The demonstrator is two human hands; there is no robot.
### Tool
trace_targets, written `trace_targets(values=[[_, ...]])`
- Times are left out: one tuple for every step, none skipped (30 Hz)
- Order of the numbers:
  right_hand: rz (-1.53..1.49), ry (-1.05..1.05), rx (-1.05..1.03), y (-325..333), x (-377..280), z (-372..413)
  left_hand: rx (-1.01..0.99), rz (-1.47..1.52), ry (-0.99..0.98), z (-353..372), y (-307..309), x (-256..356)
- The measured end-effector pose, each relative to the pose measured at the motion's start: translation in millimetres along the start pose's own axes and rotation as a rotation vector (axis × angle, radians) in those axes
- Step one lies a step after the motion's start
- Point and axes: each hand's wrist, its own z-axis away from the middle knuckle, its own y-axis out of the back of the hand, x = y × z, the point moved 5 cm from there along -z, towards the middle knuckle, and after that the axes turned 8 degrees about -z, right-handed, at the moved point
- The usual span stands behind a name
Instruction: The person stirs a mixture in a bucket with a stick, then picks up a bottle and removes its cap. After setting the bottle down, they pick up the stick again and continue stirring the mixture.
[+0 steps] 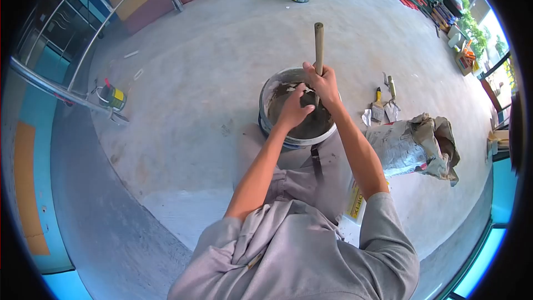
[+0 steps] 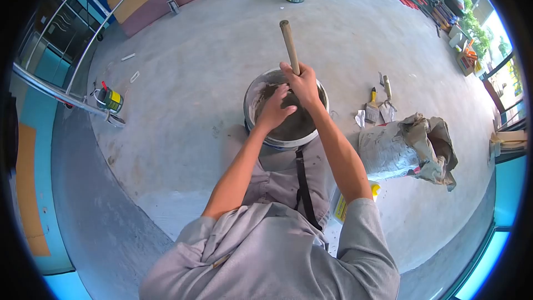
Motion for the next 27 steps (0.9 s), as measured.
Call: trace_targets(values=[[-0.009,-0.035,0.005,1.8,-3.9,2.1,-0.033,0.053,-0.038,-8.0,-18.4,-4.0],[-0.017,-0.034,-0.002,4.2,-5.4,4.6,-0.121,0.031,-0.009,-15.5,-34.9,-9.7],[-0.025,-0.027,-0.011,7.5,-7.3,6.6,-0.205,0.009,0.017,-25.4,-49.1,-16.2],[-0.034,-0.021,-0.018,10.9,-9.3,7.1,-0.290,-0.015,0.041,-34.6,-61.1,-17.7],[-0.048,-0.014,-0.018,15.3,-10.3,8.0,-0.326,-0.027,0.052,-38.3,-73.7,-18.9],[-0.064,-0.013,-0.017,20.2,-9.3,10.6,-0.322,-0.035,0.042,-43.7,-82.7,-21.0],[-0.083,-0.014,-0.015,24.1,-9.0,13.2,-0.290,-0.039,0.015,-48.8,-89.3,-17.8],[-0.095,0.045,0.002,25.2,-21.5,18.1,-0.248,-0.043,-0.021,-53.5,-94.4,-13.9],[-0.107,0.107,0.016,26.2,-35.7,21.1,-0.199,-0.058,-0.059,-61.3,-94.9,-10.8],[-0.119,0.169,0.029,26.2,-47.5,24.0,-0.153,-0.076,-0.097,-68.3,-92.6,-7.2],[-0.148,0.205,0.037,27.3,-49.8,24.1,-0.108,-0.100,-0.131,-73.9,-87.3,-4.0],[-0.176,0.244,0.049,29.0,-52.2,21.7,-0.073,-0.128,-0.159,-79.3,-79.8,-1.3],[-0.203,0.287,0.061,30.5,-56.9,19.8,-0.044,-0.155,-0.184,-83.0,-71.4,0.5],[-0.255,0.340,0.064,27.9,-67.2,22.1,-0.021,-0.182,-0.199,-85.3,-60.8,1.2],[-0.302,0.388,0.067,24.0,-75.9,26.2,-0.025,-0.212,-0.186,-85.4,-55.0,0.3],[-0.348,0.435,0.070,22.9,-81.9,29.0,-0.031,-0.235,-0.171,-83.4,-49.8,1.9],[-0.328,0.415,0.056,22.2,-81.1,27.0,-0.073,-0.278,-0.114,-80.1,-45.7,0.2],[-0.310,0.389,0.042,21.0,-78.7,24.3,0.029,-0.287,-0.206,-79.8,-53.0,-17.9],[-0.291,0.364,0.026,20.8,-75.9,21.2,0.032,-0.281,-0.152,-73.1,-53.8,-17.0],[-0.332,0.289,0.040,23.3,-70.1,17.2,0.040,-0.275,-0.101,-62.6,-52.8,-13.0],[-0.370,0.212,0.052,24.8,-63.3,13.3,0.051,-0.268,-0.048,-50.1,-52.0,-9.4],[-0.411,0.137,0.066,24.9,-56.6,9.1,0.067,-0.291,0.009,-38.9,-54.4,-15.0],[-0.456,0.074,0.084,24.2,-51.6,2.3,0.080,-0.318,0.054,-32.6,-56.5,-19.1],[-0.413,0.093,0.101,26.6,-48.1,0.6,0.088,-0.315,0.089,-26.2,-60.5,-22.1],[-0.345,0.118,0.096,28.3,-49.7,-6.0,0.070,-0.282,0.131,-21.1,-62.2,-17.5],[-0.271,0.128,0.087,28.7,-51.1,-7.2,0.073,-0.243,0.149,-19.3,-64.9,-13.9],[-0.195,0.132,0.073,27.3,-50.6,-5.1,0.079,-0.202,0.175,-13.2,-69.3,-10.9]])
